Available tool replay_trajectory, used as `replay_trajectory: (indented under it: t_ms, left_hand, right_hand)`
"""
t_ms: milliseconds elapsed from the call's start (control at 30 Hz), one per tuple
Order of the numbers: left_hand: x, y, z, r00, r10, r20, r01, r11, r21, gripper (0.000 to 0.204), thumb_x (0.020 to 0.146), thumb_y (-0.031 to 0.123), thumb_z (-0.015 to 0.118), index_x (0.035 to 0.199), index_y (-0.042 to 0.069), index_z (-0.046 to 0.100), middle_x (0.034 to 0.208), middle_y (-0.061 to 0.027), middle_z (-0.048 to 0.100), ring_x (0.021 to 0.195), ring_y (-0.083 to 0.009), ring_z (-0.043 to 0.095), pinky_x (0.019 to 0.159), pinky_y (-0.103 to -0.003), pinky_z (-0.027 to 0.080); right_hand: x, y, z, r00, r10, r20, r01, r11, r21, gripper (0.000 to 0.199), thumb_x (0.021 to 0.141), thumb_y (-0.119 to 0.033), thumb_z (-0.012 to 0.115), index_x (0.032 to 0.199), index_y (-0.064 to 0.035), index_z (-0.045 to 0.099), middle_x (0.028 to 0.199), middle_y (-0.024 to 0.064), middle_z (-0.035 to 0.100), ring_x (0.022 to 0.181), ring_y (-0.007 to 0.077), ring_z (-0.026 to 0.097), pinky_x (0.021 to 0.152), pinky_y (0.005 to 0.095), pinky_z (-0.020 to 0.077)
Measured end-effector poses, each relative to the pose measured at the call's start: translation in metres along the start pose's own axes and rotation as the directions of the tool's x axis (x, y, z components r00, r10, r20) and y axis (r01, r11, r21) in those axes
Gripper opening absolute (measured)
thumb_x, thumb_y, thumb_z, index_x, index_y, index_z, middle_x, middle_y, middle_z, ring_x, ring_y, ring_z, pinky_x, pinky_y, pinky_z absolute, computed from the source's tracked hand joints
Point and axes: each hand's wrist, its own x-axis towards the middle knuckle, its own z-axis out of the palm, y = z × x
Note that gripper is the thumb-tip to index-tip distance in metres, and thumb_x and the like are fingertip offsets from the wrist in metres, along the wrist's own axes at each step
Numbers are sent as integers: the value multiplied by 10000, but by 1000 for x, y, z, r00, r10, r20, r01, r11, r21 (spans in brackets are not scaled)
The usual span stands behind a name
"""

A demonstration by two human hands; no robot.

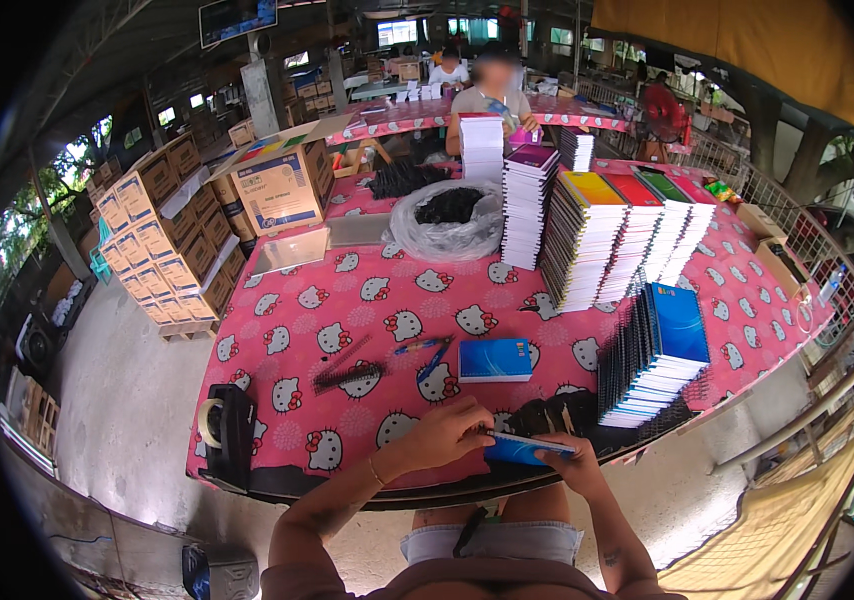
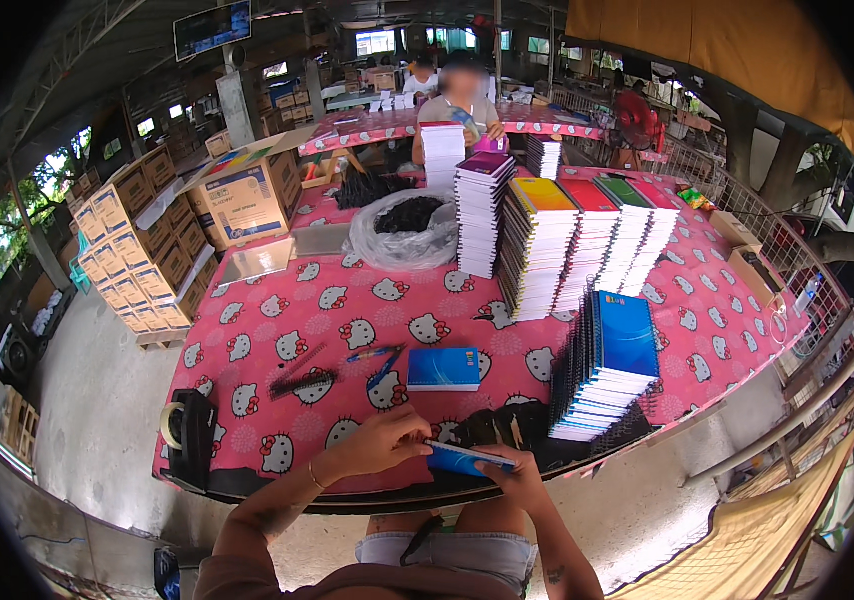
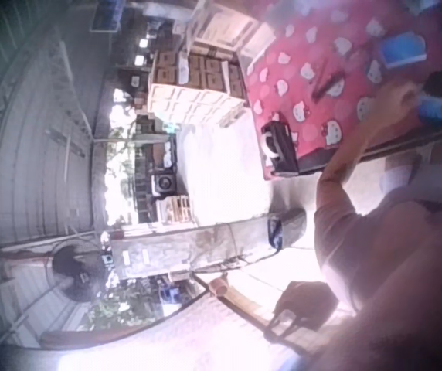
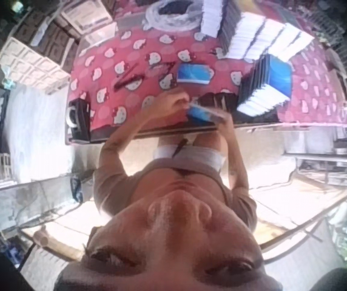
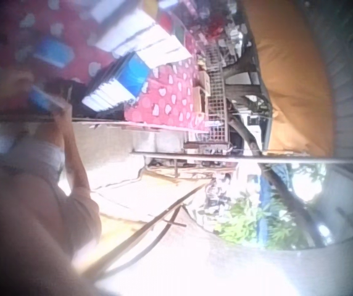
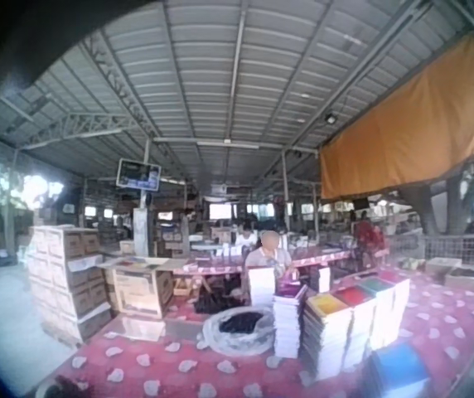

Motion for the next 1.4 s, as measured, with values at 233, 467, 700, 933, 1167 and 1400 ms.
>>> replay_trajectory:
  t_ms: [233,467,700,933,1167,1400]
  left_hand:
    - [7,-4,0,993,-43,112,32,994,103,404,979,369,616,1246,66,616,1177,-122,623,929,-276,654,783,-414,519]
    - [-5,15,63,960,153,-236,67,690,720,745,982,580,467,1458,6,462,1544,-180,415,1447,-337,359,1128,-650,174]
    - [14,21,52,967,158,-201,49,656,753,795,952,639,478,1491,55,447,1573,-163,396,1476,-300,341,1116,-669,148]
    - [24,26,44,972,150,-180,44,637,769,806,967,658,425,1463,24,468,1559,-180,418,1483,-314,336,1128,-672,133]
    - [29,25,41,950,187,-250,57,683,728,820,972,655,396,1475,9,441,1567,-210,393,1490,-330,321,1144,-662,147]
    - [5,14,65,956,231,-182,-42,719,693,871,987,679,317,1462,-45,410,1553,-261,378,1472,-383,332,1166,-638,129]
  right_hand:
    - [2,-7,8,998,55,-36,-52,995,80,241,916,-47,719,1150,11,713,1027,72,733,922,109,645,844,264,510]
    - [-3,-32,28,944,80,-321,-16,981,196,253,914,-79,730,1149,12,713,980,48,711,878,88,620,792,247,505]
    - [-7,-29,26,935,-2,-355,54,989,137,272,922,-138,735,1150,7,708,959,41,711,818,79,615,752,244,505]
    - [-1,-39,40,970,-21,-243,54,990,131,255,924,-81,710,1163,10,706,961,41,709,813,86,622,742,238,512]
    - [-2,-39,40,975,43,-220,-2,983,184,271,923,-33,700,1189,18,694,1026,57,719,925,93,639,830,259,516]
    - [0,-34,49,977,85,-197,-30,964,263,273,916,-26,714,1186,13,697,1041,32,720,932,80,628,840,251,521]
